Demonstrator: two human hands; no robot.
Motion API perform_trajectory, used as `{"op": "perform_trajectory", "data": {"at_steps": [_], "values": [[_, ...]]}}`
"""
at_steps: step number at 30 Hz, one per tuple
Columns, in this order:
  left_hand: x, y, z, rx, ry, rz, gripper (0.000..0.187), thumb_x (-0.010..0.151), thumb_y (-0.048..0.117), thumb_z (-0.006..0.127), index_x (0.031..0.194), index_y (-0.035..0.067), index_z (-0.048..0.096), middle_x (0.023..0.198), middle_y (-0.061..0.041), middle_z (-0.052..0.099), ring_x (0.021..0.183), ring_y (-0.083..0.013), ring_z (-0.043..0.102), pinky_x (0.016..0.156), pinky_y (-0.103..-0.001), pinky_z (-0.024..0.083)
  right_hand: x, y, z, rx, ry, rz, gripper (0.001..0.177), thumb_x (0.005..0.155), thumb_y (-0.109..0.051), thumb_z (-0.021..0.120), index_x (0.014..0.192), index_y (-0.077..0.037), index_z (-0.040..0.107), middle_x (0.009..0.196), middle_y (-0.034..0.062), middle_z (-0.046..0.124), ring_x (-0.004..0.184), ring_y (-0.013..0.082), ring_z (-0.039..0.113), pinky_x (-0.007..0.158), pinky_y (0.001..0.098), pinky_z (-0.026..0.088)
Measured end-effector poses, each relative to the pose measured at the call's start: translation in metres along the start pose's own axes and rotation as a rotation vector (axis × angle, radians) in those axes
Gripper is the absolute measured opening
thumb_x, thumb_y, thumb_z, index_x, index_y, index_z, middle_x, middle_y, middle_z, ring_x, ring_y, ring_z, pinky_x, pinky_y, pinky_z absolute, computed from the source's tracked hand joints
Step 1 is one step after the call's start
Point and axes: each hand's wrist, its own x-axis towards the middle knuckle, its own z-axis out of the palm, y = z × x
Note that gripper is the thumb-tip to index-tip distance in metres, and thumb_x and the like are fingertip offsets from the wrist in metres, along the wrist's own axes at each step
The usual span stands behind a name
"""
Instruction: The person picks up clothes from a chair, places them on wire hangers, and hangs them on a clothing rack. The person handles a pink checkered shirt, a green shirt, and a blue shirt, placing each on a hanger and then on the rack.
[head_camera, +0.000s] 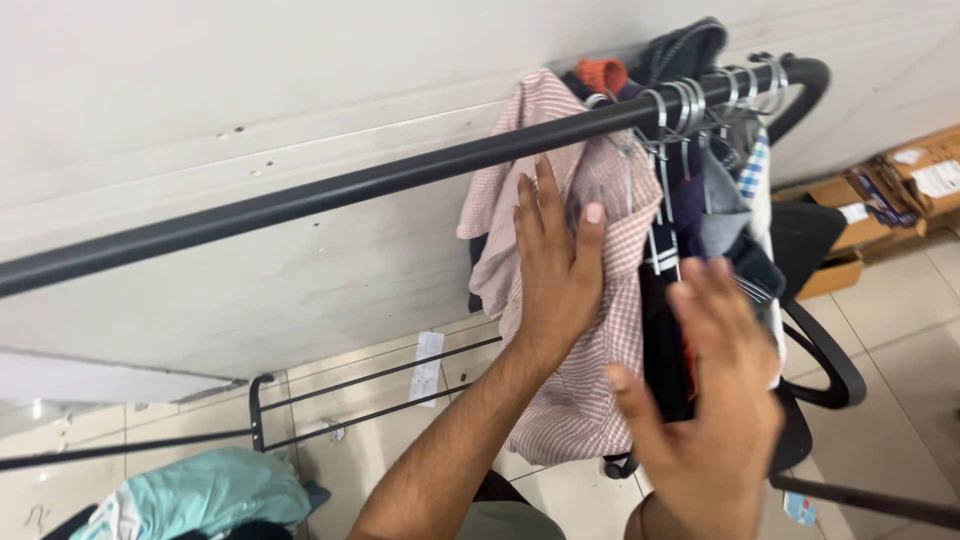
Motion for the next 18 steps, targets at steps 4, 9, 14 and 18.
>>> {"op": "perform_trajectory", "data": {"at_steps": [4,9,14,18], "values": [[-0.021,-0.005,-0.034,0.075,0.025,0.050,0.077,0.110,0.052,0.034,0.167,0.007,0.009,0.172,-0.032,0.015,0.160,-0.0514,0.011,0.128,-0.062,0.010,-0.004,-0.023,0.023,0.110,-0.113,-0.035,0.064,0.086,-0.028,0.077,0.138,0.003,0.055,0.146,0.0206,0.058,0.147,0.0381,0.048,0.121,0.0483,0.031],[-0.074,-0.027,-0.092,0.157,0.091,0.025,0.072,0.110,0.042,0.038,0.166,0.004,0.013,0.170,-0.032,0.017,0.159,-0.0517,0.015,0.126,-0.061,0.018,-0.016,-0.048,0.053,0.265,-0.243,-0.180,0.062,0.090,-0.029,0.074,0.139,0.002,0.054,0.147,0.0187,0.059,0.146,0.0351,0.049,0.118,0.0478,0.034],[-0.135,-0.071,-0.157,0.352,0.310,0.185,0.059,0.113,0.030,0.049,0.158,0.001,0.025,0.168,-0.033,0.022,0.157,-0.0490,0.026,0.127,-0.059,0.033,-0.045,-0.096,0.123,0.441,-0.422,-0.363,0.060,0.092,-0.032,0.073,0.138,0.002,0.055,0.143,0.0230,0.057,0.143,0.0350,0.048,0.116,0.0485,0.032],[-0.187,-0.085,-0.221,0.516,0.423,-0.074,0.059,0.106,0.026,0.049,0.154,0.002,0.026,0.148,-0.029,0.042,0.137,-0.0430,0.047,0.107,-0.048,0.049,-0.074,-0.149,0.162,0.585,-0.597,-0.441,0.061,0.092,-0.032,0.073,0.138,0.003,0.055,0.140,0.0210,0.061,0.141,0.0344,0.051,0.114,0.0486,0.033]]}}
